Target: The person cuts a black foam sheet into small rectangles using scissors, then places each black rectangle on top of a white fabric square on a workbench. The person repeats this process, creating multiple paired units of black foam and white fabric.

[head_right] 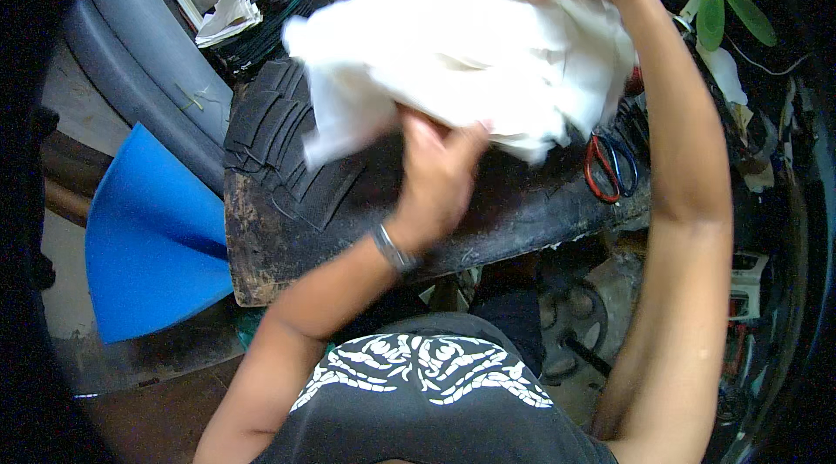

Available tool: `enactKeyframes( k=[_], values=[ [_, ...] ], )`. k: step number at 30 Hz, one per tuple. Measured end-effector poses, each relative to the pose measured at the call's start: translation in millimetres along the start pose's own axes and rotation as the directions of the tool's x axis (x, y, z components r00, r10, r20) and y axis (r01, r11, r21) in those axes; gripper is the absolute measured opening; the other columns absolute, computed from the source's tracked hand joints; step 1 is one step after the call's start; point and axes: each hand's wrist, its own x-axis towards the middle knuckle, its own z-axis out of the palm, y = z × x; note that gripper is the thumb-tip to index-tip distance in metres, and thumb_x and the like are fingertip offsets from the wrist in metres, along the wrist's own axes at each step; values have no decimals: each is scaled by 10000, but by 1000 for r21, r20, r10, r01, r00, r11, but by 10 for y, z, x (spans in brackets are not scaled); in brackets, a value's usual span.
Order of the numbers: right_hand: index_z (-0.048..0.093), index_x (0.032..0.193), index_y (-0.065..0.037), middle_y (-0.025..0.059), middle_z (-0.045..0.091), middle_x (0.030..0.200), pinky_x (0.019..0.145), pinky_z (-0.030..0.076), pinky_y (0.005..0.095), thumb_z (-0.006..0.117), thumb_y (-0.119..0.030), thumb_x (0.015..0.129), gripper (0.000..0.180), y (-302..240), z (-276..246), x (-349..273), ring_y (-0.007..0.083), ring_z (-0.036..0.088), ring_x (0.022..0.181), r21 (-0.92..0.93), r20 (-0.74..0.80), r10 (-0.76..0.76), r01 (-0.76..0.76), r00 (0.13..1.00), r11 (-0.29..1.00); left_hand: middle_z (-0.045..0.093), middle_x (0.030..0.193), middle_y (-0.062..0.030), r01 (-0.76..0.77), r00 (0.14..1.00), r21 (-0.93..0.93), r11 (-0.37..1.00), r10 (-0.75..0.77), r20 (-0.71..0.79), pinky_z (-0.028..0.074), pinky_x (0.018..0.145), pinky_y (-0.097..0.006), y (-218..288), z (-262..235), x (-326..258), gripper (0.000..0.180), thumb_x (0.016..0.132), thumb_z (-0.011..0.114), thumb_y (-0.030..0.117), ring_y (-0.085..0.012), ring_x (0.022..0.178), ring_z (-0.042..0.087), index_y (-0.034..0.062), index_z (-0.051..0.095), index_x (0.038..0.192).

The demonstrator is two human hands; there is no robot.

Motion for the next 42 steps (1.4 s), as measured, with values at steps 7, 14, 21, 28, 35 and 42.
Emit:
enactKeyframes(
  k=[7,14,21,28,35,42],
  values=[
    [349,1500,-257,194,458,1381,1069,323,611,826,-381,677,959,-572,564,671,388,412,1312,-747,-7,-109,67,994,661,262,1562,-249,598,293,342,725,-595,748,419,1066,-390,303,125,-798,821,975,603,190,-345,1356,433,75,42,1563],
    [449,1383,-79,267,580,1122,862,517,439,726,-225,848,621,-187,1409,17,393,614,1005,-61,-601,-39,2,798,998,595,1264,-216,-232,874,822,521,-261,411,468,979,-385,615,-889,-630,410,901,652,161,-311,1153,598,81,607,1300],
    [514,1299,-13,286,543,1223,925,452,500,640,-179,887,462,-473,2467,-1331,424,550,1117,-58,-479,169,-223,861,973,422,1424,-287,-416,869,874,250,-172,463,323,1066,-521,23,-770,-975,588,862,695,265,-408,1325,419,77,507,1387],
    [500,1391,-105,260,362,1483,1138,239,531,675,-192,817,607,-293,2506,-1890,422,311,1396,-19,-520,184,-226,834,974,536,1323,-233,-476,836,803,358,-101,540,372,1026,-489,-34,-537,-1126,448,860,677,182,-348,1247,501,14,581,1265],
    [634,1252,-143,95,537,1391,1151,223,496,645,11,759,517,-297,2507,-2100,297,426,1359,-231,-483,27,-157,875,960,539,1363,-168,-596,799,746,297,122,589,411,1020,-413,-107,-805,-98,533,825,559,-22,-336,1239,515,89,540,1346],
    [704,1044,-55,86,697,1132,993,451,373,668,42,773,291,-265,2110,-2121,268,617,1150,-2,-570,21,-27,821,1000,437,1472,-194,-504,824,782,365,-68,563,316,1117,-460,-533,-874,351,744,782,589,200,-330,1367,414,98,370,1486]
  ],
)
